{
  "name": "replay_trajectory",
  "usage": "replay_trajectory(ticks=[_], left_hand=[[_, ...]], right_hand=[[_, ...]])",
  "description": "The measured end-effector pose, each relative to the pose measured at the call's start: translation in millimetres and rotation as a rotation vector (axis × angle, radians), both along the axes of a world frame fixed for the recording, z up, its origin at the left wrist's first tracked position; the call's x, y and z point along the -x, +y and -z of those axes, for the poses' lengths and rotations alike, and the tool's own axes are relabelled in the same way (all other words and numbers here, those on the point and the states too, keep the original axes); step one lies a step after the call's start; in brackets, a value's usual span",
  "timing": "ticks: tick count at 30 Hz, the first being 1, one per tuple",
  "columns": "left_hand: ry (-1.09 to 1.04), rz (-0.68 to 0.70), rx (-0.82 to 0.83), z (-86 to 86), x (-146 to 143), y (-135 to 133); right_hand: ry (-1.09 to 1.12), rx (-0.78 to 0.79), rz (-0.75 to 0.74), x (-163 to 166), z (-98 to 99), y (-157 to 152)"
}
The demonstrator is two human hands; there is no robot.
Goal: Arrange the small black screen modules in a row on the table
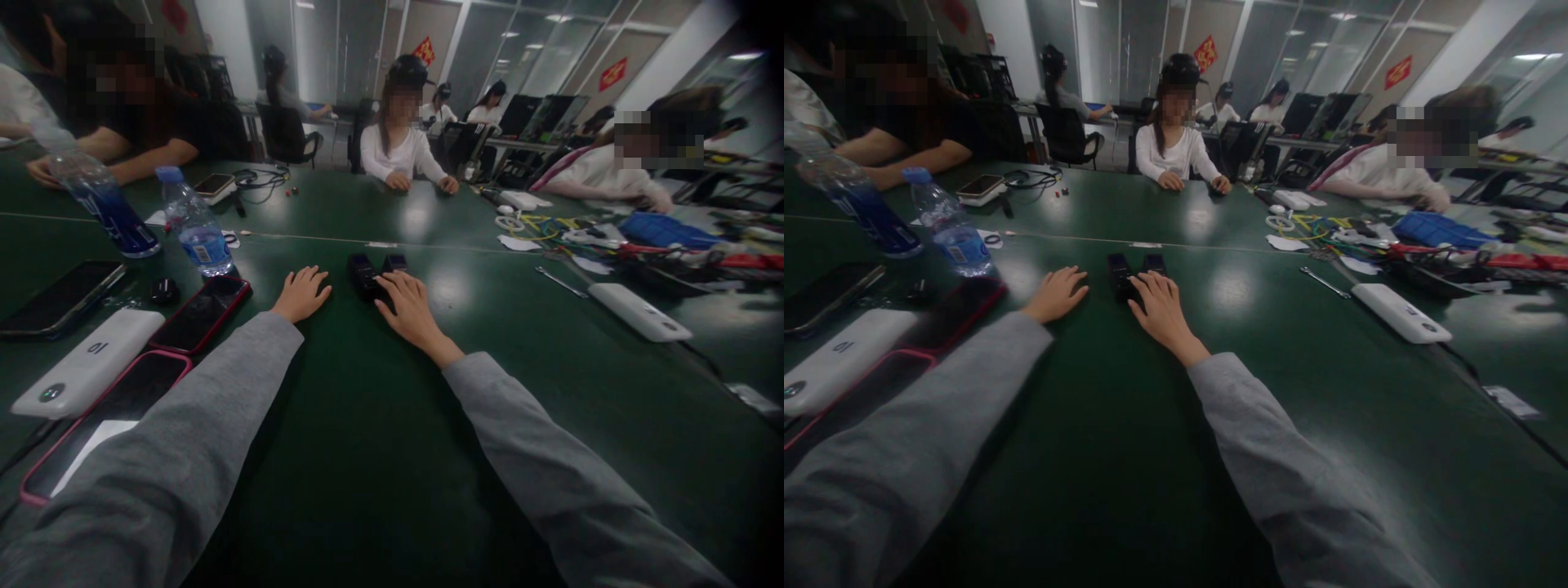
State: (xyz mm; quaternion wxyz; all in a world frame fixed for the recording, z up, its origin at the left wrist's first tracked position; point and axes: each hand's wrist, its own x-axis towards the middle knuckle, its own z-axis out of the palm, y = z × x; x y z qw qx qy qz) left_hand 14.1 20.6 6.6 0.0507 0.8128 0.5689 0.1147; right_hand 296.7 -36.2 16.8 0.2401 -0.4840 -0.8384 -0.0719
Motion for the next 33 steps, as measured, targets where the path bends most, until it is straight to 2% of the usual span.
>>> replay_trajectory(ticks=[7,12,17,19,22,33], left_hand=[[-0.062,0.054,-0.104,-9.0,-5,-7],[-0.243,0.133,-0.035,-22.9,-22,-18],[-0.26,0.198,-0.057,-19.1,-43,-21],[-0.232,0.204,-0.043,-16.5,-44,-20],[-0.184,0.233,-0.035,-15.5,-41,-17],[-0.086,0.212,-0.07,-12.6,-41,-15]], right_hand=[[-0.014,0.033,-0.049,10,-0.2,-6],[0.009,-0.008,-0.098,8,-0.3,-4],[0.134,-0.11,0.176,-8,5.6,12],[0.158,-0.071,0.227,-16,10.4,19],[0.18,0.001,0.214,-22,15.2,24],[0.187,0.173,0.211,-15,15.4,20]])
